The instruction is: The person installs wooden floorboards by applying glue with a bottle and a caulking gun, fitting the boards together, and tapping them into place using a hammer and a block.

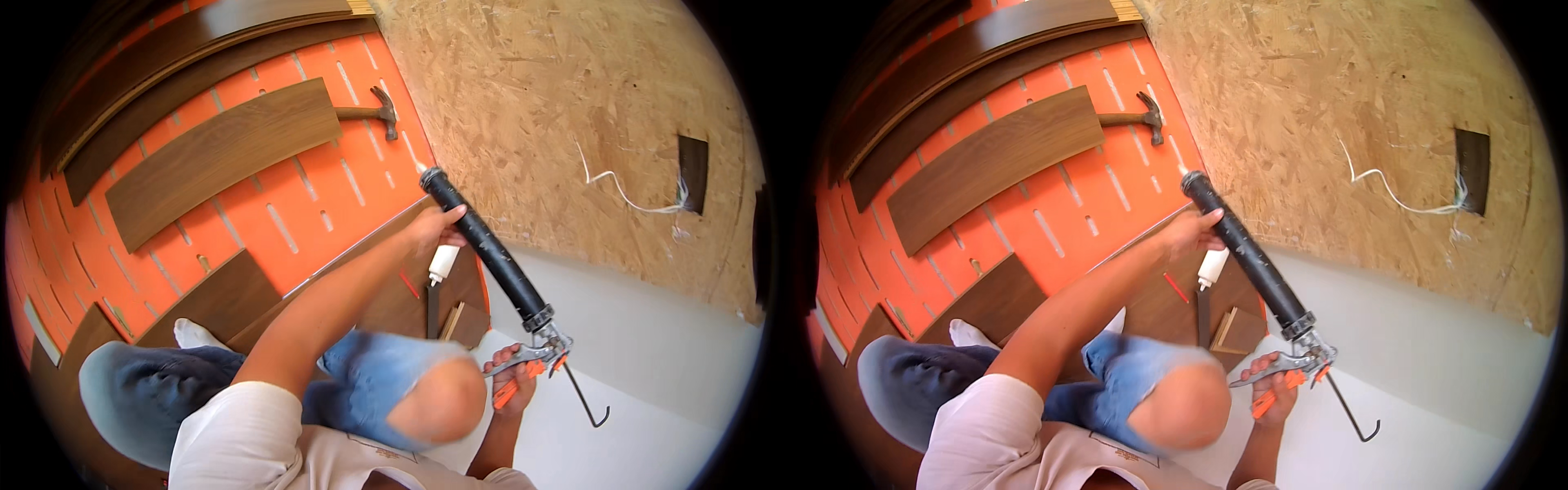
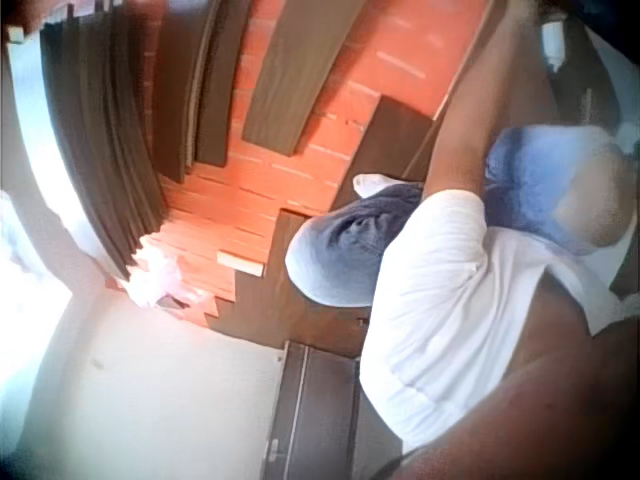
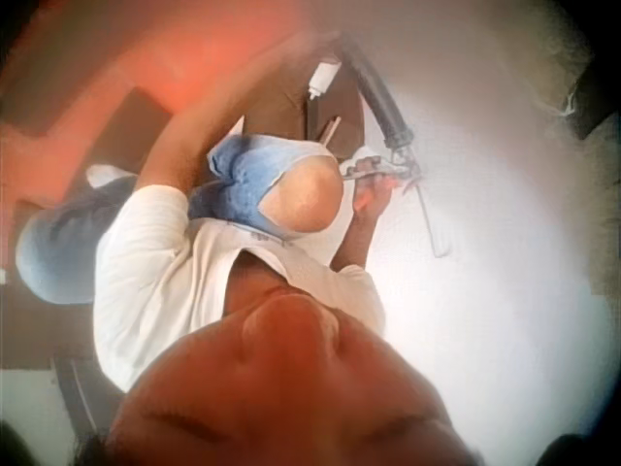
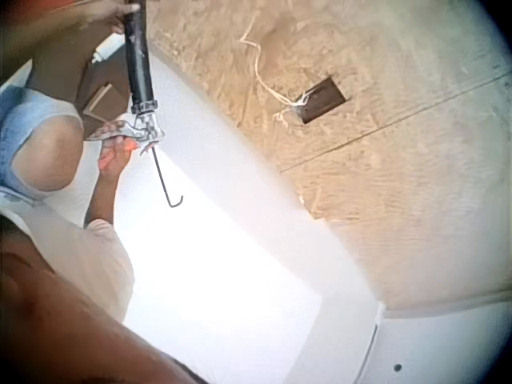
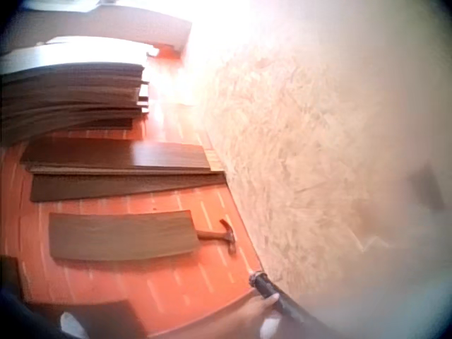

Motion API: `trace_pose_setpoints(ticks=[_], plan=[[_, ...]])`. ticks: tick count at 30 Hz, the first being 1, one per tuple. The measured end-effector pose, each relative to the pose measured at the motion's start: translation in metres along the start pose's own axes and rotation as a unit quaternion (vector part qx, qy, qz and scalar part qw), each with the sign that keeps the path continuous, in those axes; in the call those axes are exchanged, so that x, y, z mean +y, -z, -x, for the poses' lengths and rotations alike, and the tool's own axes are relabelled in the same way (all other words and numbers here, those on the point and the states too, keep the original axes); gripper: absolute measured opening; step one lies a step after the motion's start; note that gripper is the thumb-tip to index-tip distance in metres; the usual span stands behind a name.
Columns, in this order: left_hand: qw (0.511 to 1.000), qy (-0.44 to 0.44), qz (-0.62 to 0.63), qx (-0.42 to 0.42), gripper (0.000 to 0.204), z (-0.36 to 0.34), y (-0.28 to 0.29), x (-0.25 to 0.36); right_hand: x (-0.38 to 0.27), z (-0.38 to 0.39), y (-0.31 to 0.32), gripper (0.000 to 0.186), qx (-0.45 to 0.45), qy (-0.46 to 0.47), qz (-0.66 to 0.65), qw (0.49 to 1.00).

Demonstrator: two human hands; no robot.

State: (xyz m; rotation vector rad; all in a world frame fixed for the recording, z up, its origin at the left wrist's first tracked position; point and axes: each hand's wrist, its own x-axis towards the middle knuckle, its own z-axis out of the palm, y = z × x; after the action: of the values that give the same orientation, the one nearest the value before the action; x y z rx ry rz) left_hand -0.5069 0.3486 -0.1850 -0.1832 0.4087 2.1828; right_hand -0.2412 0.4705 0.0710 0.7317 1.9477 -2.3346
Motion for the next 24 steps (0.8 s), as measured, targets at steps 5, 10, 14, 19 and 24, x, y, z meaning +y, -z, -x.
trace_pose_setpoints(ticks=[5,10,14,19,24], plan=[[0.998,0.012,-0.025,0.062,0.039,-0.032,0.025,-0.023,0.031,-0.035,0.001,0.037,0.047,0.015,0.061,0.997],[0.996,0.011,-0.032,0.079,0.035,-0.062,0.033,-0.023,0.049,-0.062,0.025,0.033,0.052,-0.002,-0.013,0.999],[0.998,-0.009,-0.03,0.061,0.038,-0.079,0.047,-0.024,0.056,-0.08,0.03,0.032,0.067,-0.014,-0.031,0.997],[0.997,-0.02,-0.058,0.057,0.04,-0.081,0.046,-0.02,0.06,-0.084,0.035,0.032,0.097,-0.03,-0.029,0.994],[0.995,-0.017,-0.075,0.061,0.045,-0.074,0.046,-0.03,0.057,-0.074,0.04,0.034,0.121,-0.036,0.01,0.992]])
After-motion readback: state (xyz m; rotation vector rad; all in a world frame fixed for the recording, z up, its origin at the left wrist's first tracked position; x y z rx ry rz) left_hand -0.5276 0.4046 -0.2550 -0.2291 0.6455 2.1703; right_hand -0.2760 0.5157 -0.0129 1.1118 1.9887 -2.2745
